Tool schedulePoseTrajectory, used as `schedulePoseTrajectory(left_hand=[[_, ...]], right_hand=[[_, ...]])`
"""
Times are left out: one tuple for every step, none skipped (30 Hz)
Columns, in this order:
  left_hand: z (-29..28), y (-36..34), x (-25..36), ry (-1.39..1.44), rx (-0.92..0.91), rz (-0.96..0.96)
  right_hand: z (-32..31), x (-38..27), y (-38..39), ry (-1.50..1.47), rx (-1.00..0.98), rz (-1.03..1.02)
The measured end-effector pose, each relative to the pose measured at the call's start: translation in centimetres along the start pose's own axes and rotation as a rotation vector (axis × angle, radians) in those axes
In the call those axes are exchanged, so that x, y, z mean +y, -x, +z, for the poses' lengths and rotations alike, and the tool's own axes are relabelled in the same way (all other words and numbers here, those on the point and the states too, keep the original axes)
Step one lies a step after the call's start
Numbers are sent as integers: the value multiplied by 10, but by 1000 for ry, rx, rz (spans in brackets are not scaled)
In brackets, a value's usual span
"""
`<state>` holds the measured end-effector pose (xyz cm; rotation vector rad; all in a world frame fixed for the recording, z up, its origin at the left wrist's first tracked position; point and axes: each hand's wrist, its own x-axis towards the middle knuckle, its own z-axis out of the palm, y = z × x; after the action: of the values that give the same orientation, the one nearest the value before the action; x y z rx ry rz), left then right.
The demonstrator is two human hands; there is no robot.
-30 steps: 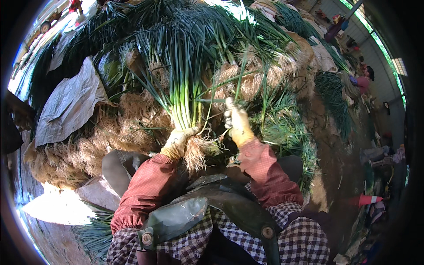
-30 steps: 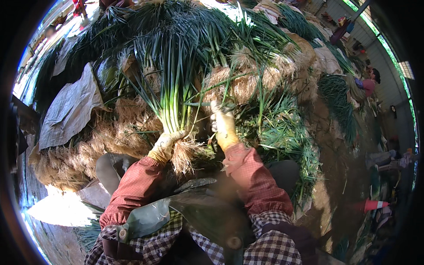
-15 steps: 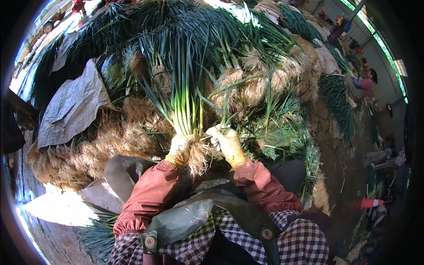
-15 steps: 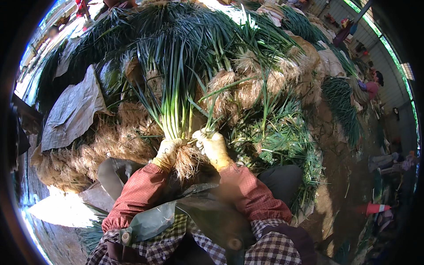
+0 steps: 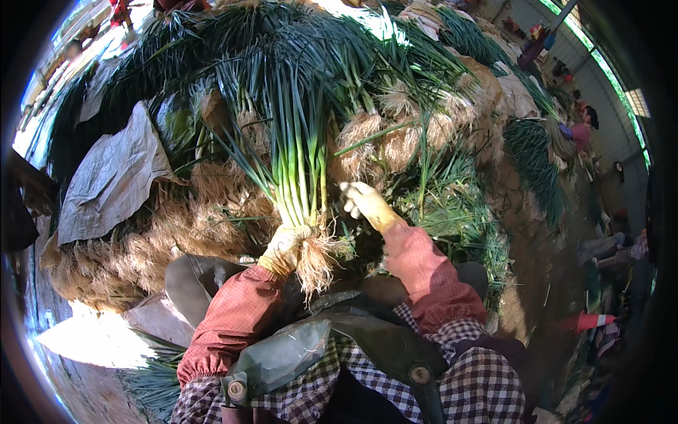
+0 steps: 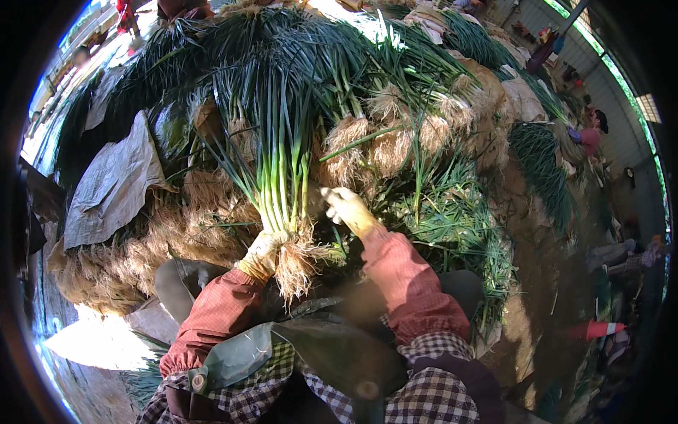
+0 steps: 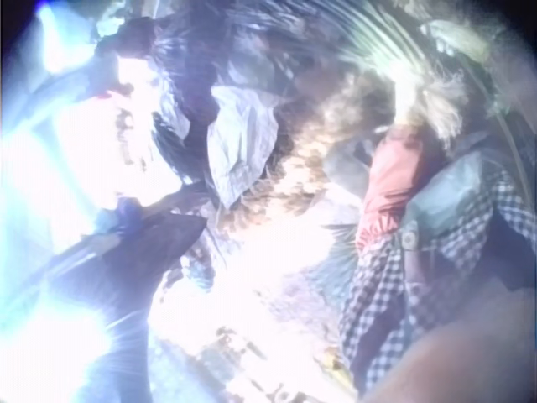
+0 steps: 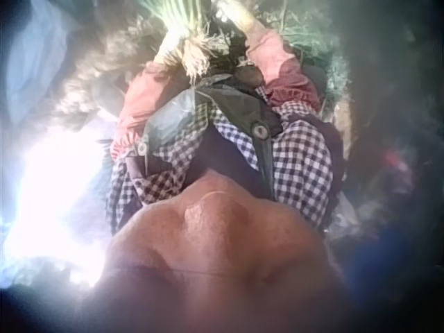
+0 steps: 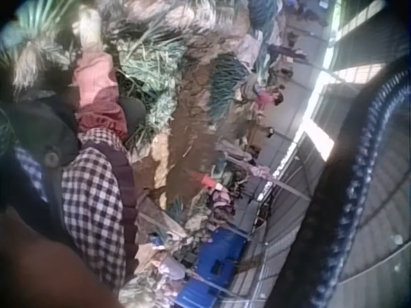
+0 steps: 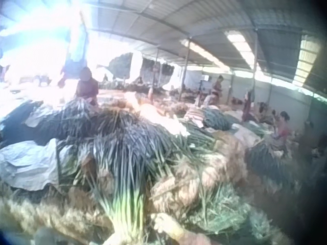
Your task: The person cleans bunches of scallions by hand, stripping away the outer layers and cleaning the roots while sitting on the ground in a processing facility.
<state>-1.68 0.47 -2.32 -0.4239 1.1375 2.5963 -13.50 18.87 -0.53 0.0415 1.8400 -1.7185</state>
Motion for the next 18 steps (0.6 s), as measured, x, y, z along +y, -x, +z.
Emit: schedulePoseTrajectory(left_hand=[[0,6,4,-43,19,51],[10,7,3,-79,8,89],[17,7,2,-91,30,80],[16,8,3,-81,51,74],[15,9,6,-92,77,78],[15,10,8,-94,108,76],[15,10,7,-80,120,68],[15,8,7,-96,148,76],[13,9,6,-115,178,84],[11,9,5,-106,185,79],[10,9,3,-97,205,82],[11,8,2,-88,216,84],[8,6,0,-66,199,91],[6,3,-3,-60,201,84],[8,1,-3,-40,204,66],[7,-1,0,-27,215,54],[6,-1,2,11,202,61],[6,-2,5,71,195,63]], right_hand=[[27,-16,-10,-68,-8,28],[34,-17,-28,-55,75,25],[33,-7,-44,-272,40,-124],[38,-3,-53,-487,-10,-265],[42,0,-61,-455,72,-202],[43,6,-64,-448,69,-184],[43,13,-66,-558,142,-39],[43,19,-68,-680,228,98],[47,27,-68,-738,247,154],[50,39,-66,-776,227,171],[54,54,-60,-794,170,149],[55,68,-53,-810,119,124],[61,82,-45,-822,47,108],[64,97,-36,-830,-10,101],[66,109,-26,-836,-52,108],[73,122,-17,-850,-96,130],[77,134,-8,-865,-132,159],[75,146,-2,-892,-155,192]])
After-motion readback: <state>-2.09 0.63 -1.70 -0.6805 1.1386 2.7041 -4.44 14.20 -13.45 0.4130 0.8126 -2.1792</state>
